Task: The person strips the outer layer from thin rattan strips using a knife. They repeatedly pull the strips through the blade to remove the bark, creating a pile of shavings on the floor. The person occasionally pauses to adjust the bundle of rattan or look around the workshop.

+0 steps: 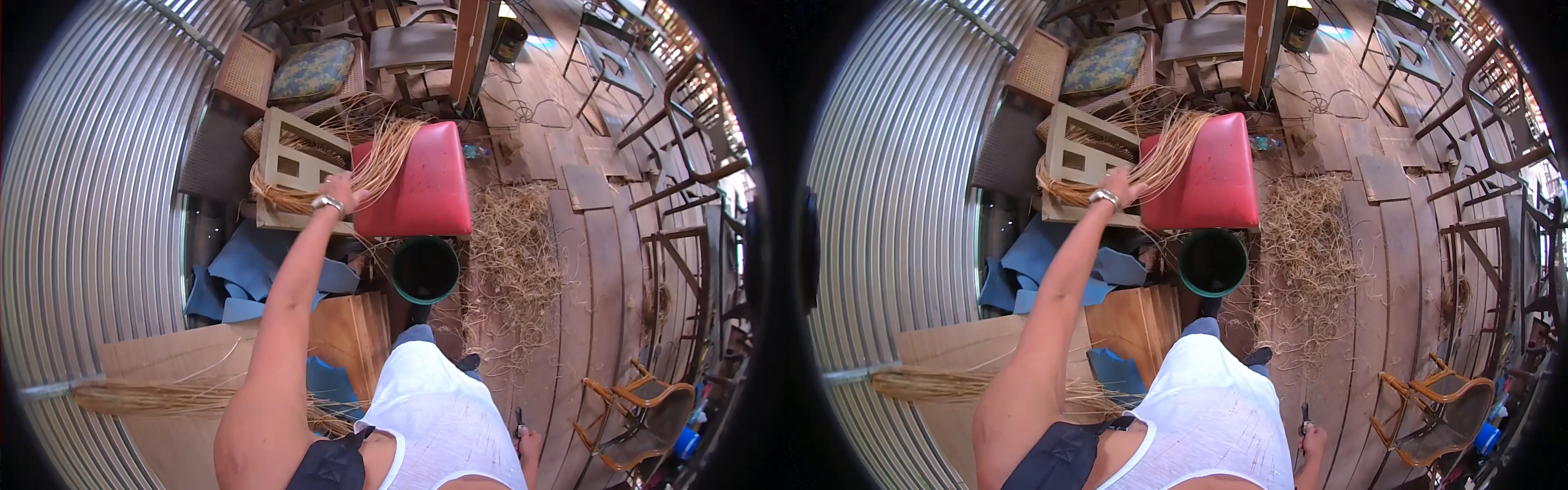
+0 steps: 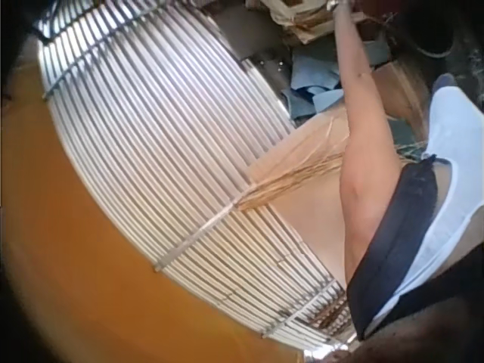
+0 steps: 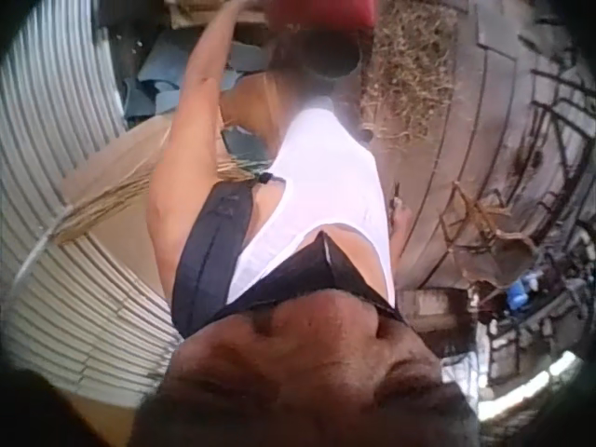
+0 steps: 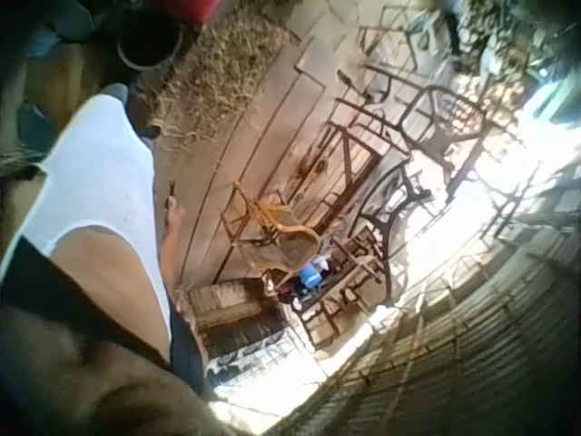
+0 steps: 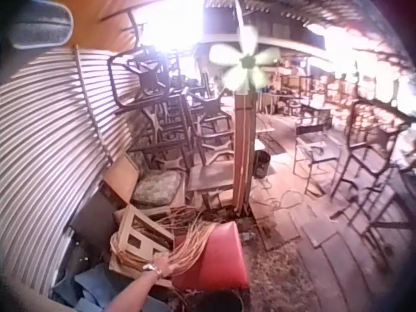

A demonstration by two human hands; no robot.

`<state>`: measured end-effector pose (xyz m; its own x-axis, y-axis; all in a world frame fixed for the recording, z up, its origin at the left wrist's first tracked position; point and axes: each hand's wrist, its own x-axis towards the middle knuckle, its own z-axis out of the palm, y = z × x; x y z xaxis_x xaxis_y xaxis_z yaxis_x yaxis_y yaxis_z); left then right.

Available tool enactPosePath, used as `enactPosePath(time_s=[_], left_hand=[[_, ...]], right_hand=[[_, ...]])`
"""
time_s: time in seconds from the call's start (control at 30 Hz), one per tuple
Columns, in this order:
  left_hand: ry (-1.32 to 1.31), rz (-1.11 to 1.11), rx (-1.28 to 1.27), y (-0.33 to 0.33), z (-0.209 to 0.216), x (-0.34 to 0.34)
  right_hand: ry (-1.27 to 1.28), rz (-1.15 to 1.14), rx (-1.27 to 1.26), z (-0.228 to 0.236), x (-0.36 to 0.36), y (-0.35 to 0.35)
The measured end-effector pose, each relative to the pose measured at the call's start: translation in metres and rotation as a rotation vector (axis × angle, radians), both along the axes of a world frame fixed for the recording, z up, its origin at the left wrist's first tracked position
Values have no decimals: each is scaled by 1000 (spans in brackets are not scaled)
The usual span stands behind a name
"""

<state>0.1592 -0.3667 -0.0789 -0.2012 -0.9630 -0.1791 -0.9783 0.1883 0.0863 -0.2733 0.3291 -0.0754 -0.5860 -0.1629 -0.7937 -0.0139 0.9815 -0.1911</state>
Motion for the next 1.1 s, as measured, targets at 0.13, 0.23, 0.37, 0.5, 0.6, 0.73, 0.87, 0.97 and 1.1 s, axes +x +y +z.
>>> enactPosePath(time_s=[0.13, 0.23, 0.37, 0.5, 0.6, 0.73, 0.87, 0.97, 1.1], left_hand=[[-212, 263, 388, -54, -8, 27], [-211, 57, 554, -63, -82, 50], [-249, -28, 768, -34, -52, 0], [-187, 22, 1075, -11, -38, 14], [-176, -92, 861, 9, -73, 11], [-34, -32, 822, 38, -78, -71], [-195, -457, 800, 69, -62, -104], [19, -519, 852, 83, -103, -52], [198, -85, 757, 114, -137, 64]], right_hand=[[-16, -74, -113, 9, 37, -51], [-44, -76, -174, 8, 55, -87], [-13, 74, -179, 42, 77, -155], [-11, 163, -207, 42, 84, -172], [7, 159, -188, 22, 73, -179], [-87, 19, -125, -10, 52, -158], [-107, 19, -119, -10, 46, -161], [-94, 5, -138, -3, 47, -170], [-107, -32, -185, -10, 49, -167]])
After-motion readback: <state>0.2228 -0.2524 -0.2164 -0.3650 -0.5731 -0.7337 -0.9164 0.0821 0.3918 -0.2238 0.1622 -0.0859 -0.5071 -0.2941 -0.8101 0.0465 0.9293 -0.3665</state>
